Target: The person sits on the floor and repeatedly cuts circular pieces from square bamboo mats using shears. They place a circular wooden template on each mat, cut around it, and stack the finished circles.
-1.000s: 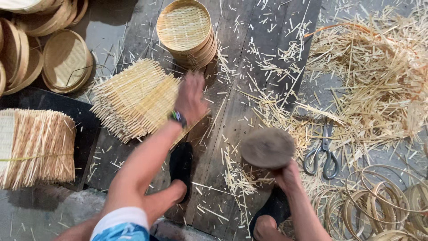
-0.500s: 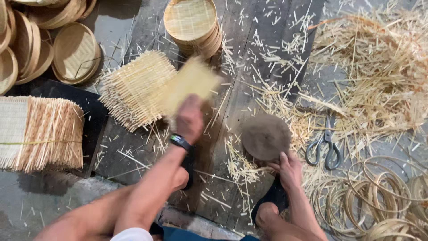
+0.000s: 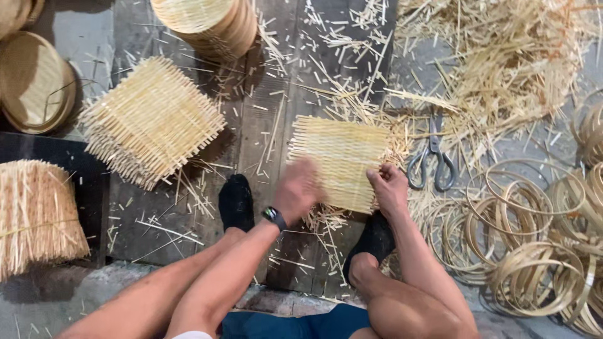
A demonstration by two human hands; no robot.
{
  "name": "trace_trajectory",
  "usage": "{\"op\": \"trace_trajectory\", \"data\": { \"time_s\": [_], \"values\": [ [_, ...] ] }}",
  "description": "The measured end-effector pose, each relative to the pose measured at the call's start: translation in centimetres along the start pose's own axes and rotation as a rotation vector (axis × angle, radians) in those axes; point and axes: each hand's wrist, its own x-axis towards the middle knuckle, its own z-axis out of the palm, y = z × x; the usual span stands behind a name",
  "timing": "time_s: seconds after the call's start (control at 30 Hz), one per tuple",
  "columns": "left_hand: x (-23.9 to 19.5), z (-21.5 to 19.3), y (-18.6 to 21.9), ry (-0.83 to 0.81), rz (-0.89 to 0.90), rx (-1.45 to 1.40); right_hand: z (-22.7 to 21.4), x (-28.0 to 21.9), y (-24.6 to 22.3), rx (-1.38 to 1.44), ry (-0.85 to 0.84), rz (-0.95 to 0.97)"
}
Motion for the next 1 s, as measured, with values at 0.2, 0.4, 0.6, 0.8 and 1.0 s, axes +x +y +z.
{"op": "trace_trajectory", "data": {
  "time_s": [0.2,0.4,0.6,0.8,1.0],
  "values": [
    [5.3,0.1,-7.7,-0.038,-0.843,-0.674,-0.3,0.8,0.7,-0.005,0.043,-0.025],
    [4.1,0.0,-10.1,-0.104,-0.932,-0.722,0.7,1.3,2.9,-0.09,0.143,-0.094],
    [4.1,-0.3,-10.1,-0.055,-0.899,-0.772,-5.5,2.0,0.9,-0.037,0.355,-0.266],
    [4.8,-3.1,-9.4,0.179,-0.919,-0.426,-25.4,0.2,-2.7,-1.463,0.519,-0.209],
    [5.9,-5.3,-3.8,0.377,-0.457,-0.158,-28.3,-3.4,-8.1,-1.478,0.375,-0.308]
  ]
}}
